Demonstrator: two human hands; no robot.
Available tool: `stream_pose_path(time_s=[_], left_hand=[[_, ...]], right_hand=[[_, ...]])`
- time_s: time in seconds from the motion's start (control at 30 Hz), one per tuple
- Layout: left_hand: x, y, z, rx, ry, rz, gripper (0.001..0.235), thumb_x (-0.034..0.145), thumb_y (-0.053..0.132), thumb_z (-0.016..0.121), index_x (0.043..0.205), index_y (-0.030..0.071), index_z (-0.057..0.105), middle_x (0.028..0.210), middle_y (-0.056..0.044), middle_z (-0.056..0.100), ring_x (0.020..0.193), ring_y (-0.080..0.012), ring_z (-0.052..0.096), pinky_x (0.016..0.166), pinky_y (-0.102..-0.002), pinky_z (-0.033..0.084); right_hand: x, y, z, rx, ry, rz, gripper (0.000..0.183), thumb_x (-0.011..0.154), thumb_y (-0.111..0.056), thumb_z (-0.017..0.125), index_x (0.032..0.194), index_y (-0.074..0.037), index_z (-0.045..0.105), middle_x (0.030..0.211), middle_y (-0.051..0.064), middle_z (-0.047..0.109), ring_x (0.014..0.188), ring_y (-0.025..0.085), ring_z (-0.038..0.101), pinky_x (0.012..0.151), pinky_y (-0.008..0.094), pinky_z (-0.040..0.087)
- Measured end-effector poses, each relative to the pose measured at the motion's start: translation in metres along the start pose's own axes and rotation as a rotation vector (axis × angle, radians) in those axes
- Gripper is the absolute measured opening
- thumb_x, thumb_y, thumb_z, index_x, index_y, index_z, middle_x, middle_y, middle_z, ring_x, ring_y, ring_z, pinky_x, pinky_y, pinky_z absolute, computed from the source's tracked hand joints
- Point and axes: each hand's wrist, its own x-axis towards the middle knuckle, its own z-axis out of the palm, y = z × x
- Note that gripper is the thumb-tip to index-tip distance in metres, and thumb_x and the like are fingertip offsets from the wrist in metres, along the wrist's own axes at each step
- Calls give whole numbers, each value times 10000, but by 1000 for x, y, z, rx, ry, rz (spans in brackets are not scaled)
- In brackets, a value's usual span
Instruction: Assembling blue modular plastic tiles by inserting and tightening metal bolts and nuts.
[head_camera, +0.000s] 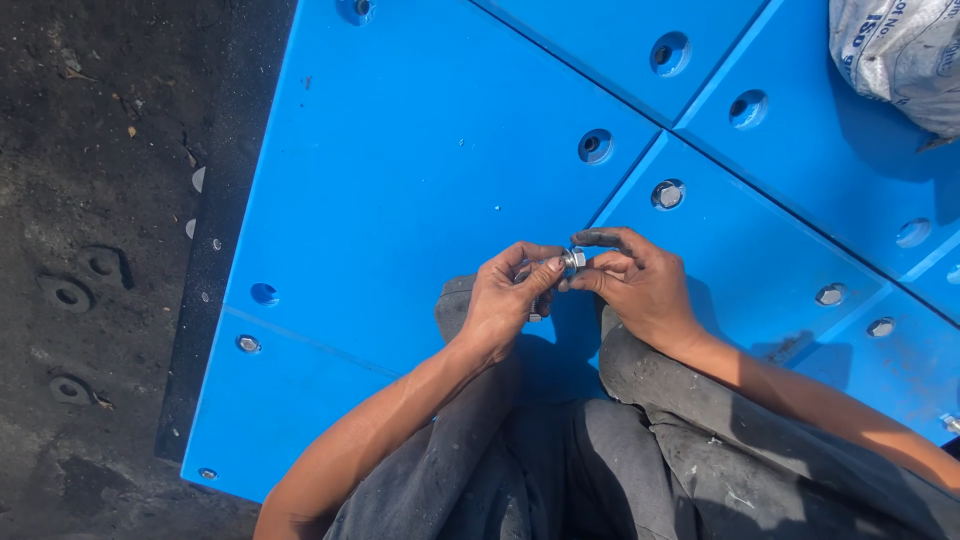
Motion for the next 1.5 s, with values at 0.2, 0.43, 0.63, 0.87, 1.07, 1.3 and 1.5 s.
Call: stream_pose_path(time_s=[0.2,0.43,0.63,0.87,1.07,1.3,1.5], left_hand=[[-10,9,2,152,-14,-1,403,984,257,695,1345,79,675,834,2,687,649,-54,547,542,-220,450],[-11,4,4,191,-168,43,444,1081,281,571,1484,99,606,823,7,647,691,-49,529,597,-223,464],[-18,35,-13,-233,-38,-90,427,1077,211,491,1441,3,572,682,-6,535,623,-127,543,549,-283,486],[-54,79,-61,-183,31,-134,386,1077,216,455,1308,-48,618,648,13,396,599,-132,493,550,-298,477],[-112,140,-85,-69,502,-308,616,1070,518,360,1171,0,678,659,-8,415,621,-145,523,504,-334,459],[-127,80,-47,-447,166,-96,473,983,399,471,854,-30,622,809,-144,621,876,-284,691,699,-468,657],[-161,17,-45,-497,138,53,392,1044,295,531,756,29,547,729,-96,508,674,-207,521,462,-314,436]], right_hand=[[1,20,0,298,17,165,361,911,-90,751,1233,60,687,1019,137,777,888,163,748,774,273,620],[6,30,-12,568,-86,298,349,956,-127,738,1242,67,685,1035,144,743,881,202,734,758,310,613],[53,-8,-60,-86,65,-285,273,1019,-95,741,1267,-2,677,1226,100,669,1123,206,713,975,314,618],[107,8,-68,-834,34,-644,273,929,-81,869,1157,-46,723,1221,110,711,977,217,717,798,311,585],[126,3,-62,-954,-21,-875,365,754,-142,900,1090,-93,766,1142,25,743,996,235,685,864,407,527],[137,19,-68,-937,-66,-1040,266,903,-93,882,1134,-80,749,1203,35,738,1071,220,693,915,366,546],[123,8,-77,-1072,-45,-1052,314,819,-90,843,1123,-143,784,1181,28,744,1001,216,645,867,387,484]])
